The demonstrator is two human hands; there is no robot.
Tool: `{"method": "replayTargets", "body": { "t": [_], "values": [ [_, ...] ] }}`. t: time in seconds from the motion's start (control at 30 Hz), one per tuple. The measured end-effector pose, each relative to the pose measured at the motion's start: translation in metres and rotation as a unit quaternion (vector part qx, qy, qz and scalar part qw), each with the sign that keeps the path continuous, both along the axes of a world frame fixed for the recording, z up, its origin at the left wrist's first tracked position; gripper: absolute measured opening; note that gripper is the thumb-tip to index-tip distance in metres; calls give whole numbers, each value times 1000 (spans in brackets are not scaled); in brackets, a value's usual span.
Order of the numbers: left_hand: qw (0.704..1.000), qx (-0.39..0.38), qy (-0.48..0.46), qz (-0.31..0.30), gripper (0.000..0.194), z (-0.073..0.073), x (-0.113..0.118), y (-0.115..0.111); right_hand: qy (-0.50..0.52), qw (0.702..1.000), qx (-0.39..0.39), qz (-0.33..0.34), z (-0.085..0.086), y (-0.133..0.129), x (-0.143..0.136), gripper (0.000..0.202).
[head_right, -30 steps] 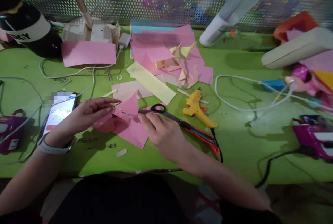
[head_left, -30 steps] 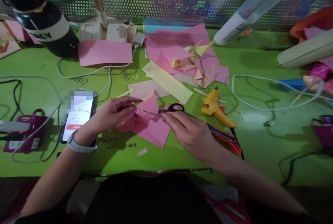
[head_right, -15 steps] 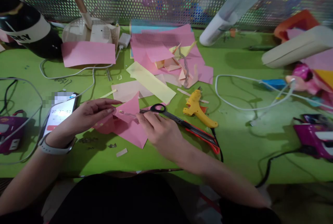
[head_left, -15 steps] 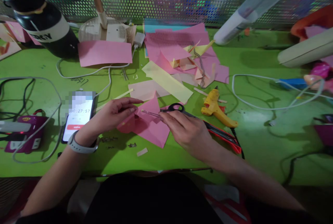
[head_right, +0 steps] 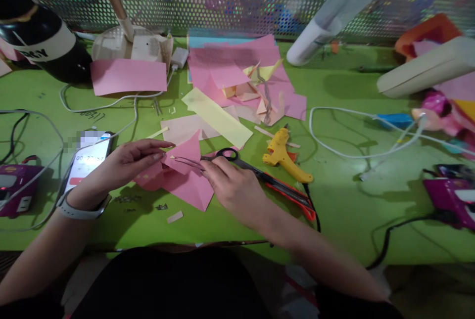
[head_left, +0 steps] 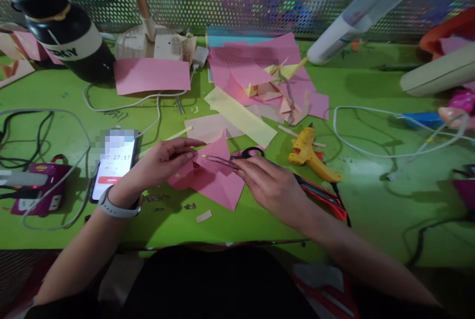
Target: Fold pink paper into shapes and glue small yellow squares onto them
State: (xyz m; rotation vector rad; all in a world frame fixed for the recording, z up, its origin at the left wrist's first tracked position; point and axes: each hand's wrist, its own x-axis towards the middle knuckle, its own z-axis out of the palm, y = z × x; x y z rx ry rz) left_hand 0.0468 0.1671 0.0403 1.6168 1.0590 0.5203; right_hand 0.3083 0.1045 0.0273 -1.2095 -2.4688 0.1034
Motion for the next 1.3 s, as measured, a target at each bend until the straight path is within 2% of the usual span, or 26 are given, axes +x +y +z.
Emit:
{"method": "replayTargets", "body": {
  "t": [0.17, 0.3, 0.8, 1.03, 1.3],
  "values": [
    [1000, -5, -9, 4, 35, -2, 1, -1, 53, 998, -47, -6, -3, 3, 0, 28],
    [1000, -12, -12, 2, 35, -2, 2, -2, 87, 995, -51, -2, -6, 4, 0, 27],
    [1000, -3, -8, -2, 34, -1, 3, -3, 126, 991, -51, 0, -6, 5, -1, 30],
    [1000, -2, -6, 1, 35, 0, 3, -5, 141, 989, -51, -6, -4, 7, -4, 23],
    [1000, -11, -20, 6, 37, -1, 4, -6, 164, 981, -104, -24, -6, 5, -6, 18]
  ]
}}
